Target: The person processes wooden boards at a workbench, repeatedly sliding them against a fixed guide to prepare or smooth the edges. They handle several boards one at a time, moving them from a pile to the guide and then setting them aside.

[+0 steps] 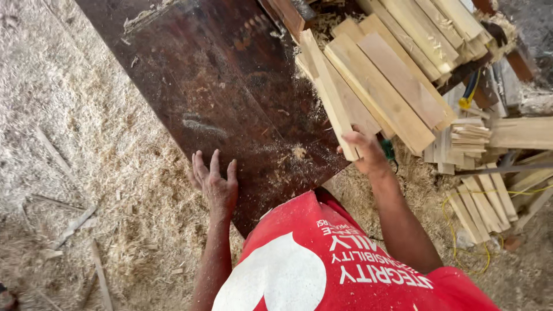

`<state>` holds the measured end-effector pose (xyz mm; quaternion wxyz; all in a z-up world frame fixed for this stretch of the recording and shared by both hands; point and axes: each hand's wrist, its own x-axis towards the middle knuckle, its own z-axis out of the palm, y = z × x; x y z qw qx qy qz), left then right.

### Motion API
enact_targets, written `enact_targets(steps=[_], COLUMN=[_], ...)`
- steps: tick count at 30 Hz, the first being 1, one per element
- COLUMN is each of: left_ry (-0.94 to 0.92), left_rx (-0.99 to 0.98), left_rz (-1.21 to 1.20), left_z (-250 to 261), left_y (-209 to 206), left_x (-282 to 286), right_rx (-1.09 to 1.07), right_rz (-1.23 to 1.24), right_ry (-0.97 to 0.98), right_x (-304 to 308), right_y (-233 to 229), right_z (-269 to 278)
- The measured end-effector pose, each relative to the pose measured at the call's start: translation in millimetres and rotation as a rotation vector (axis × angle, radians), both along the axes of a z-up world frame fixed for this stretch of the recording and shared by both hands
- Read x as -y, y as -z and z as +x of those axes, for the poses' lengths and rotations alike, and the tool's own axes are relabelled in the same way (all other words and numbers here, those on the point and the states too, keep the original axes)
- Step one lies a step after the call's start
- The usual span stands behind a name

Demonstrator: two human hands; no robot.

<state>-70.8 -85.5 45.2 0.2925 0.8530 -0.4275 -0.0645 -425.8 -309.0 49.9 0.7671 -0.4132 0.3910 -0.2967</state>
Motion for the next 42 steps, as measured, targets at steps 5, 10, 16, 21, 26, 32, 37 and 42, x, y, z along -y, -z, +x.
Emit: enact_targets(steps=[5, 10, 16, 21, 26, 32, 37, 42], left_ry=[-0.051, 0.184, 0.0, 0.137, 0.164, -0.02, 0.052, 0.061], left_rx=[-0.024, -0.275, -0.937, 0.034, 0.291, 0.301, 0.292, 0.25], left_rz=[-0.106, -0.263, 0.034, 0.16, 0.272, 0.256, 0.088, 0.114], left_z=[-1.7, -36.1, -60.4, -7.9, 41.0, 85.9, 115.9, 142.6], left_y=[-16.6, -60.0, -85.9, -29.1, -0.6, 1.1, 15.6, 14.9], left_x=[18.7, 73.7, 126.2, 149.2, 174.3, 224.3, 272.0, 290.5], right_rx=[-0.037, 0.2, -0.501, -0.69, -0.618, -0.67, -0.668, -0.647], right_rz=[-0.287, -0.109, -0.527, -1.257, -1.629, -1.553, -1.501, -1.515], right_ry=[-0.224, -0.317, -0.826, -0.508, -0.512, -0.438, -0.393, -0.382], right_x=[9.0, 20.5, 7.7, 55.5, 118.9, 178.7, 226.1, 248.0], right_y=[5.6, -25.8, -30.5, -26.2, 14.2, 41.2, 45.0, 58.8], right_z=[17.6, 80.3, 142.7, 166.9, 243.4, 300.0, 318.7, 343.2])
